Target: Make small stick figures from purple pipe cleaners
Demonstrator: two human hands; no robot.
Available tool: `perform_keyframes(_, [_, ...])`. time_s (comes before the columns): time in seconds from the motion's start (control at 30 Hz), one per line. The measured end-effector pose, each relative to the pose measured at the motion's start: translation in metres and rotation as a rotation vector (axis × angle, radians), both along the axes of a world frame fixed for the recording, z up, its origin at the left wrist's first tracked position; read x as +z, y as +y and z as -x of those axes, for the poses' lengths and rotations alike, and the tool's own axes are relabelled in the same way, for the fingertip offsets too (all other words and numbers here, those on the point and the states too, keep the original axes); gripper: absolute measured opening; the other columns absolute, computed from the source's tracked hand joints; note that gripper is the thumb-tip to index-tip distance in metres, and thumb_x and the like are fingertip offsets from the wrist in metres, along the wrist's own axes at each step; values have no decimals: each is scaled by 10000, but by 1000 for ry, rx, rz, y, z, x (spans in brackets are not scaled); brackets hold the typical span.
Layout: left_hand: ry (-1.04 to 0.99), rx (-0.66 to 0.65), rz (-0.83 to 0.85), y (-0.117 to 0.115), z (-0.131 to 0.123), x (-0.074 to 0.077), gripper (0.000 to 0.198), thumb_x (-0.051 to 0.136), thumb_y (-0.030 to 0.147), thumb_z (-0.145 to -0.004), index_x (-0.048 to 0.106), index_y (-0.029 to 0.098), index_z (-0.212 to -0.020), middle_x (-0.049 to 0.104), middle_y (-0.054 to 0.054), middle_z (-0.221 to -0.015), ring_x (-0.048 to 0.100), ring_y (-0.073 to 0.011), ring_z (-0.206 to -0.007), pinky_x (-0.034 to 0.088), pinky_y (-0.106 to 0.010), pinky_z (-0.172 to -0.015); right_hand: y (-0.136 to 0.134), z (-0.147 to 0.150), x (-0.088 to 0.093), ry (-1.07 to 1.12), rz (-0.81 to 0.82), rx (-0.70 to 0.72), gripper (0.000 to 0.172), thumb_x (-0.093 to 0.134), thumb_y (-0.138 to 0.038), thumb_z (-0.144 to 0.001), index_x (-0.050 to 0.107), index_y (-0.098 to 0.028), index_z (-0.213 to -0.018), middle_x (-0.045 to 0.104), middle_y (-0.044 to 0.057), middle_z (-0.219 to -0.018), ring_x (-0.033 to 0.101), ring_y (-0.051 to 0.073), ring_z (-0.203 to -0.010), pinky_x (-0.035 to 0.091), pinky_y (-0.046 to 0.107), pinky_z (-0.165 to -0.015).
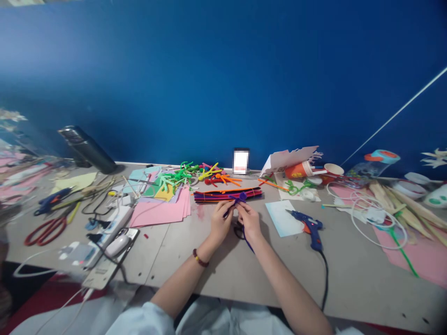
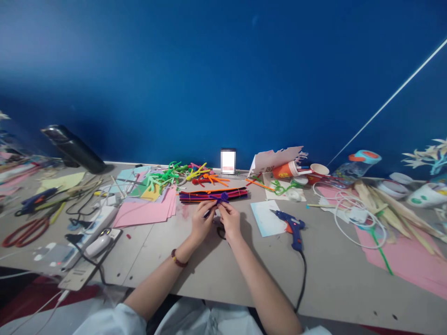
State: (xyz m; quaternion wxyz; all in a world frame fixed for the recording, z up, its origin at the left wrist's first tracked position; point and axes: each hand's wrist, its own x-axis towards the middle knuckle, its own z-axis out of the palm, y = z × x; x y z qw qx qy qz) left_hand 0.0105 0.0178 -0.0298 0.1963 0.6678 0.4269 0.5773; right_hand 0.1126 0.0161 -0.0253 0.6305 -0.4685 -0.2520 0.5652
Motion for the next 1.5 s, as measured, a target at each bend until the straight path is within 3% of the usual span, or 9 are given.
perform_keyframes(0.47, [-153, 3, 91, -3, -4, 6, 160, 559, 254, -842, 691, 189, -908, 640, -67, -892, 608, -164, -847, 516, -321, -757, 0, 4, -2, 5, -21, 1, 370, 748, -453, -560, 613, -165, -749, 426, -80, -475, 334, 52, -404, 241, 193, -385])
perform_keyframes(0.77, [10, -12, 9, -4, -3, -2, 239, 502, 195, -869, 656, 191, -1051, 625, -83, -966, 607, -170, -904, 512, -331, -809, 2, 2, -6, 68, -2, -1, 387, 785, -424, -529, 604, -164, -752, 462, -81, -485, 368, 48, -411, 246, 178, -386])
perform_keyframes(1.0, [73, 21, -47, -3, -2, -5, 222, 516, 198, -866, 638, 190, -1051, 637, -90, -992, 611, -176, -928, 511, -351, -846, 1, 4, -6, 69, -23, 29, 355, 767, -433, -563, 580, -167, -707, 454, -78, -472, 381, 62, -404, 254, 192, -374])
perform_keyframes(1.2, [-7, 7, 32, -3, -2, -1, 227, 548, 239, -851, 645, 193, -1052, 656, -84, -953, 616, -176, -876, 520, -344, -786, 1, 2, -4, 63, -34, 69, 347, 761, -436, -576, 581, -166, -698, 442, -77, -459, 364, 59, -394, 242, 192, -364])
perform_keyframes(1.5, [-138, -40, 158, -2, -5, 7, 153, 596, 253, -798, 685, 177, -897, 666, -61, -843, 615, -150, -765, 511, -286, -700, -1, -2, 5, -12, -12, 47, 366, 771, -433, -544, 530, -178, -645, 434, -83, -452, 332, 51, -380, 225, 199, -365])
